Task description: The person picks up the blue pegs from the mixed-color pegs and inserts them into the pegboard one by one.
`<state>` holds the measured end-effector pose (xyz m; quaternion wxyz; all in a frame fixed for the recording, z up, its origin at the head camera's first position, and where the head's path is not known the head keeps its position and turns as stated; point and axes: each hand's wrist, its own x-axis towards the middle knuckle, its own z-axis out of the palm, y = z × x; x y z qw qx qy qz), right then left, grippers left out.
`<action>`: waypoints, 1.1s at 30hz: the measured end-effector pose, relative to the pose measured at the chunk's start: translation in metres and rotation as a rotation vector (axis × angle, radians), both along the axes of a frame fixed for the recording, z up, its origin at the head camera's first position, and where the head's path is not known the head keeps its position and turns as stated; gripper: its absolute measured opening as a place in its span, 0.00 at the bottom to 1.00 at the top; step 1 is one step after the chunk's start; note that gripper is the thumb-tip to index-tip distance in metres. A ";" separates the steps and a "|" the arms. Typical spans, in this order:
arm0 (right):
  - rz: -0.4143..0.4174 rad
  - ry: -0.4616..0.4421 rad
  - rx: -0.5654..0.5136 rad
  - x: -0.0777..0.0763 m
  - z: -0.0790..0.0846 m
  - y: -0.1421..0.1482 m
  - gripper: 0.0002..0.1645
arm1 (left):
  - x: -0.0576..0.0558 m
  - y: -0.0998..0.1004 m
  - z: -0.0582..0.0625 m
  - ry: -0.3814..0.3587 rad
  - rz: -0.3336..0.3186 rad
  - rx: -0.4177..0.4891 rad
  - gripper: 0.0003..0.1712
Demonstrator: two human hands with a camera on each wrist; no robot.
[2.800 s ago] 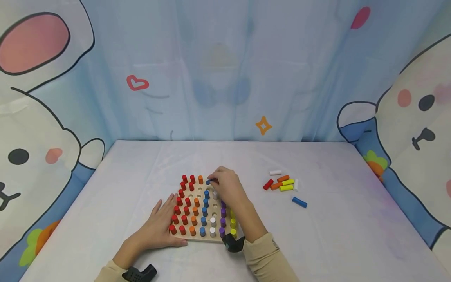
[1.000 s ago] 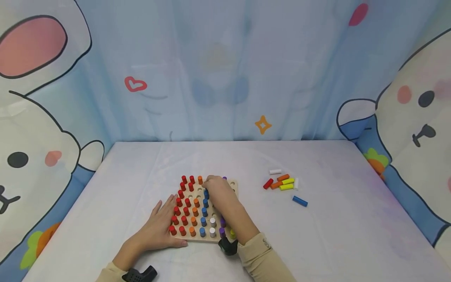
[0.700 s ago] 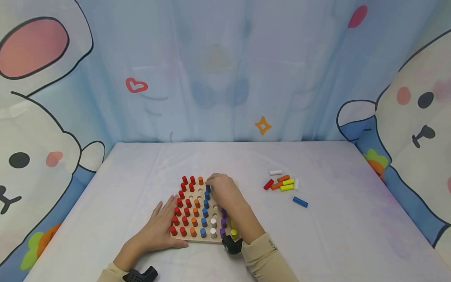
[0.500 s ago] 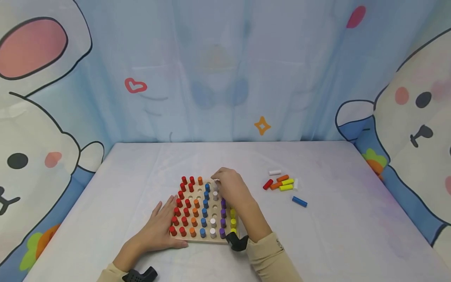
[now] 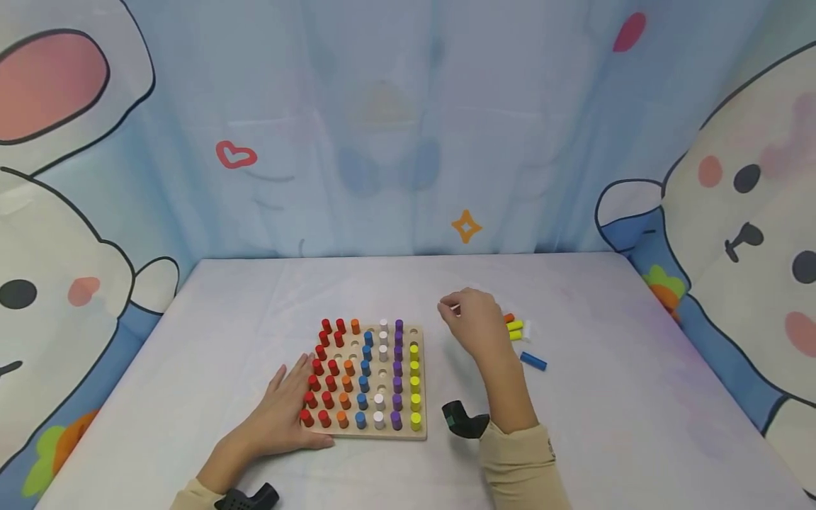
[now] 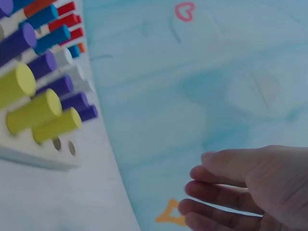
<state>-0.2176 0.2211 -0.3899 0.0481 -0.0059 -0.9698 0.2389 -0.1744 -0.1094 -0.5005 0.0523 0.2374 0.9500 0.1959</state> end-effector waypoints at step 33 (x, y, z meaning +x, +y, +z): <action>-0.210 -0.592 -0.073 0.023 -0.030 0.134 0.44 | 0.000 0.000 -0.002 -0.007 0.000 0.015 0.77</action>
